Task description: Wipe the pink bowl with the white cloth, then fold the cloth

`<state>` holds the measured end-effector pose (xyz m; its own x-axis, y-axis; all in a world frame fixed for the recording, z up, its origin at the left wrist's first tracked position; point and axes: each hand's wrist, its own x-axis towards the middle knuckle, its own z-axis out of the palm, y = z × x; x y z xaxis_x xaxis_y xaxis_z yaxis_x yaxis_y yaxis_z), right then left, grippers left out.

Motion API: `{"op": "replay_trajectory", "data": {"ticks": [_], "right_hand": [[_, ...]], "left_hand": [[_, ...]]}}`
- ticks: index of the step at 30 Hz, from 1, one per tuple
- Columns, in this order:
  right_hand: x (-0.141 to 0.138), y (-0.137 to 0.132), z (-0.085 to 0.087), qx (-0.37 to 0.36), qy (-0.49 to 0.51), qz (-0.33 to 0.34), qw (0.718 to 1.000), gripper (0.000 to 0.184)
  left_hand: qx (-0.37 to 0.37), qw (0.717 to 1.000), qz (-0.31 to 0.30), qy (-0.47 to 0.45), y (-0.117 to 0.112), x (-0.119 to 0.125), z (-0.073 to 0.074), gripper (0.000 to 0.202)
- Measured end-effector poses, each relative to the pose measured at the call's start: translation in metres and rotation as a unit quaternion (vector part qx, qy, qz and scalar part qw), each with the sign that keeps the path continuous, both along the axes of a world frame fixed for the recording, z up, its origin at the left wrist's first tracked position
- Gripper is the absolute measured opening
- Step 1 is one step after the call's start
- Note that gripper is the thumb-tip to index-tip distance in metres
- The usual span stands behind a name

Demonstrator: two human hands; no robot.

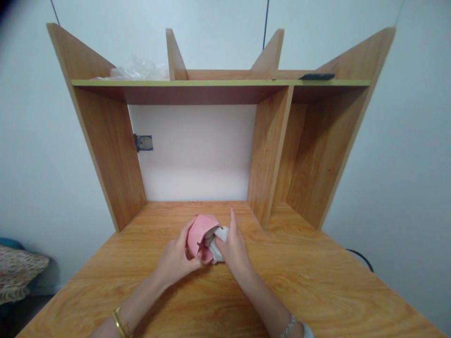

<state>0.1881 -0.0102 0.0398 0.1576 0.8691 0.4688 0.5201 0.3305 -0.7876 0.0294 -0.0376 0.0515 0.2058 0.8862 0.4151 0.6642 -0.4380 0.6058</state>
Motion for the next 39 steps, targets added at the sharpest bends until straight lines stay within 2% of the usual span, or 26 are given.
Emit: {"op": "replay_trajectory", "data": {"ticks": [6,12,15,19,23,26,29,33,39], "right_hand": [[0.004,0.001,0.004,-0.009,-0.019,-0.009,1.000,0.083],[0.007,-0.001,0.003,0.012,-0.052,0.056,0.997,0.080],[0.008,0.000,0.002,0.009,-0.026,0.056,0.998,0.076],[0.011,0.005,0.002,-0.001,0.030,0.011,1.000,0.070],[0.012,0.014,-0.007,-0.035,0.116,-0.022,0.992,0.064],[0.008,0.021,-0.020,-0.036,0.185,0.014,0.982,0.059],[0.003,0.025,-0.030,-0.040,0.211,0.054,0.975,0.059],[0.001,0.024,-0.029,-0.065,0.172,0.025,0.983,0.076],[0.009,0.017,-0.010,-0.062,0.031,-0.027,0.997,0.088]], "left_hand": [[0.021,1.000,-0.014,0.006,0.000,0.001,0.000,0.079],[0.024,0.996,-0.026,0.084,-0.001,-0.004,0.002,0.079],[0.000,0.993,-0.027,0.111,-0.002,-0.007,0.006,0.082],[-0.011,0.999,-0.021,0.034,0.001,-0.007,0.004,0.094],[-0.011,0.996,-0.044,-0.078,0.005,-0.002,-0.008,0.102],[-0.013,0.991,-0.070,-0.115,0.005,0.004,-0.017,0.099],[-0.002,0.989,-0.073,-0.128,0.005,0.008,-0.022,0.090],[-0.007,0.997,-0.024,-0.074,0.004,0.007,-0.020,0.087],[-0.009,1.000,0.018,0.022,0.001,0.006,-0.010,0.085]]}}
